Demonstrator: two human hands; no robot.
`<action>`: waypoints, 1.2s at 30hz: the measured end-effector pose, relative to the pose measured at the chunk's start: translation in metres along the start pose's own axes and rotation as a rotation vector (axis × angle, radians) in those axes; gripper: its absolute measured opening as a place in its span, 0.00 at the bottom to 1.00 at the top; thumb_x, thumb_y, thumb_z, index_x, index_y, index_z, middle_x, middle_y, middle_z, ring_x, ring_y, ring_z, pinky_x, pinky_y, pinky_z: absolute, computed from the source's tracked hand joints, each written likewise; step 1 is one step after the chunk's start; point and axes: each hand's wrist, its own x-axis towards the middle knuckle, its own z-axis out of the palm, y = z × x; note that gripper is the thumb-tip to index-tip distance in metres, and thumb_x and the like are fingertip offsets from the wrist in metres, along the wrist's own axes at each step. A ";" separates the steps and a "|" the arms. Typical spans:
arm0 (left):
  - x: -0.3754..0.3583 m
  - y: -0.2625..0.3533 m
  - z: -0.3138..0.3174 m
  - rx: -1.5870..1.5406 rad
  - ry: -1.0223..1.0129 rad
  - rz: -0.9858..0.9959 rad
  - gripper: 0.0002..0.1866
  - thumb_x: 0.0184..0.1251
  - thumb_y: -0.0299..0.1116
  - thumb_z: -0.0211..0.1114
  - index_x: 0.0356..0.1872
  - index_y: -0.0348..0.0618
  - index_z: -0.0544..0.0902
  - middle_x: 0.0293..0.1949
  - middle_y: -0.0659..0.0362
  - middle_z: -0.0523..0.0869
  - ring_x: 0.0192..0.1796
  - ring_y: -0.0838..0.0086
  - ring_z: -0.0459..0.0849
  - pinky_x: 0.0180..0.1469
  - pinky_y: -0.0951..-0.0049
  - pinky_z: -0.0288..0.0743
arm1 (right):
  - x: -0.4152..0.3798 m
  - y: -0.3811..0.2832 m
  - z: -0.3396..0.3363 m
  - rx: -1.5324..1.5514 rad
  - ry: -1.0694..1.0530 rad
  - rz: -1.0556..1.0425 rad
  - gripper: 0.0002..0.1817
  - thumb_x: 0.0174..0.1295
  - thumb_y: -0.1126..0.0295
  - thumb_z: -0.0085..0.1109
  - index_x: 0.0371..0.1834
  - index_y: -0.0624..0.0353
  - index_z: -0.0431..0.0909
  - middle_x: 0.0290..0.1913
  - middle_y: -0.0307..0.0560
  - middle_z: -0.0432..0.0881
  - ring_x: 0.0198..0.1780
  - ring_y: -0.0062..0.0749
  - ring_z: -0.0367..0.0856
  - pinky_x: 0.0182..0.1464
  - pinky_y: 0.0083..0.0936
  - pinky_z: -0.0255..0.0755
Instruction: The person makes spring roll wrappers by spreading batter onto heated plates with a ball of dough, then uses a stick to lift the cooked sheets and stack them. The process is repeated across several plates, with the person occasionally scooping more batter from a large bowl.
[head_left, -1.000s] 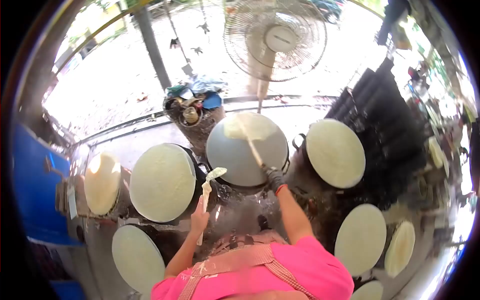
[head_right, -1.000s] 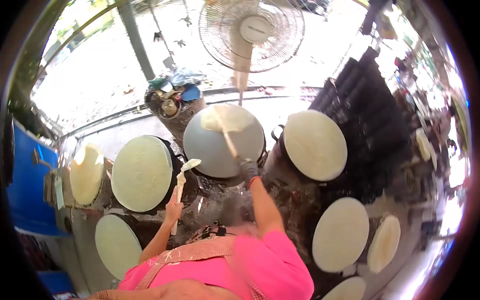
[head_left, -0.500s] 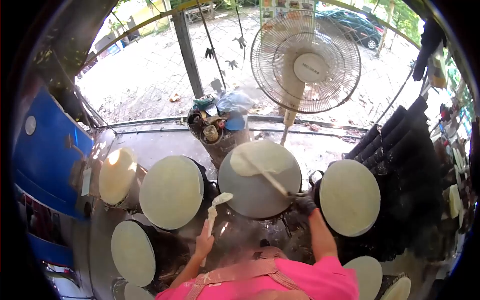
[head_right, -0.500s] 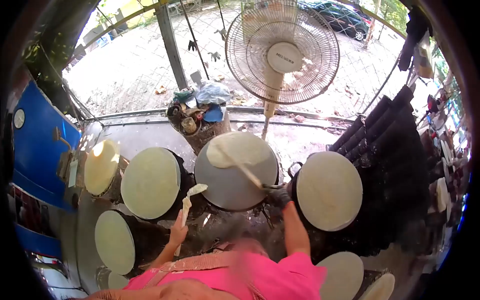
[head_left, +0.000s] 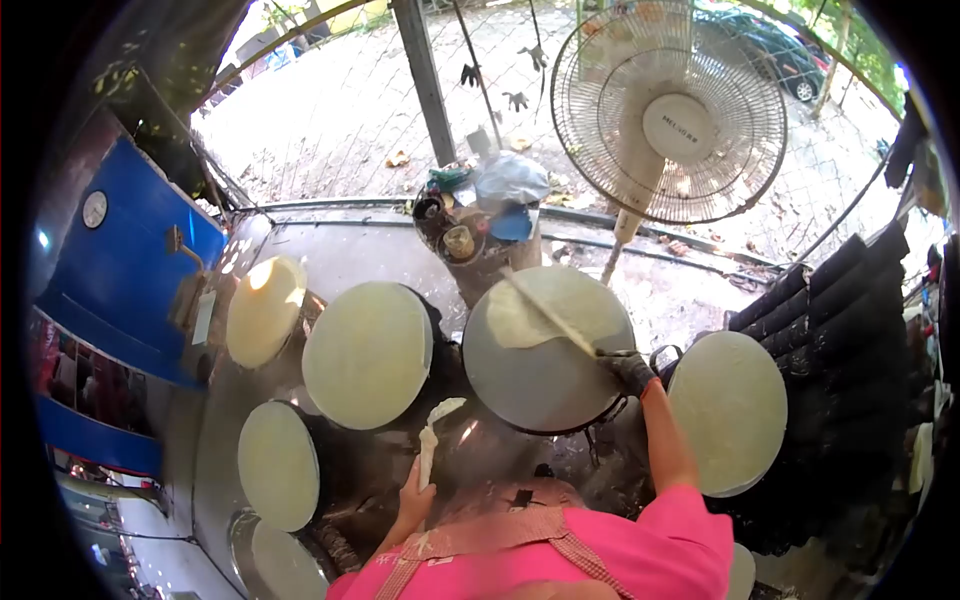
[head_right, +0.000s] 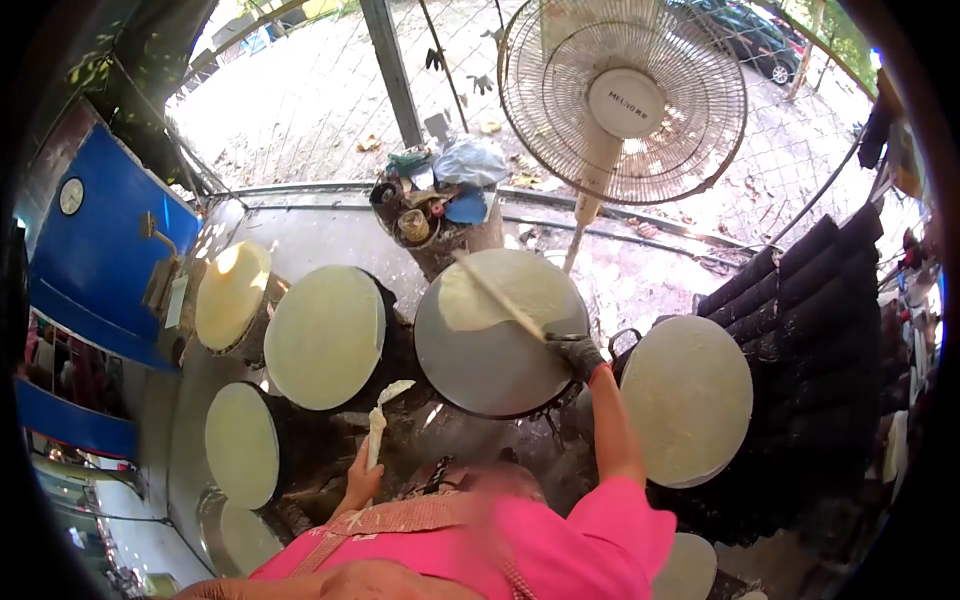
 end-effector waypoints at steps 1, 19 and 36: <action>-0.004 -0.008 -0.004 -0.004 -0.009 -0.065 0.34 0.47 0.27 0.54 0.62 0.46 0.59 0.48 0.47 0.76 0.40 0.67 0.78 0.42 0.74 0.70 | 0.005 0.015 0.004 -0.076 -0.041 -0.086 0.21 0.51 0.63 0.60 0.49 0.60 0.74 0.41 0.44 0.78 0.37 0.25 0.76 0.38 0.26 0.73; -0.053 -0.054 -0.017 -0.247 0.092 -0.336 0.35 0.47 0.24 0.53 0.63 0.50 0.58 0.27 0.58 0.76 0.20 0.79 0.70 0.23 0.78 0.67 | 0.012 0.060 -0.055 -1.674 -0.209 -0.939 0.19 0.54 0.72 0.47 0.51 0.59 0.71 0.26 0.43 0.72 0.24 0.26 0.73 0.20 0.26 0.65; -0.089 -0.050 -0.012 -0.476 0.190 -0.391 0.36 0.49 0.20 0.51 0.64 0.47 0.56 0.19 0.62 0.69 0.15 0.81 0.64 0.16 0.80 0.58 | 0.037 -0.065 0.030 -0.896 -0.090 -0.028 0.13 0.47 0.62 0.62 0.32 0.58 0.79 0.21 0.38 0.75 0.17 0.23 0.68 0.18 0.22 0.62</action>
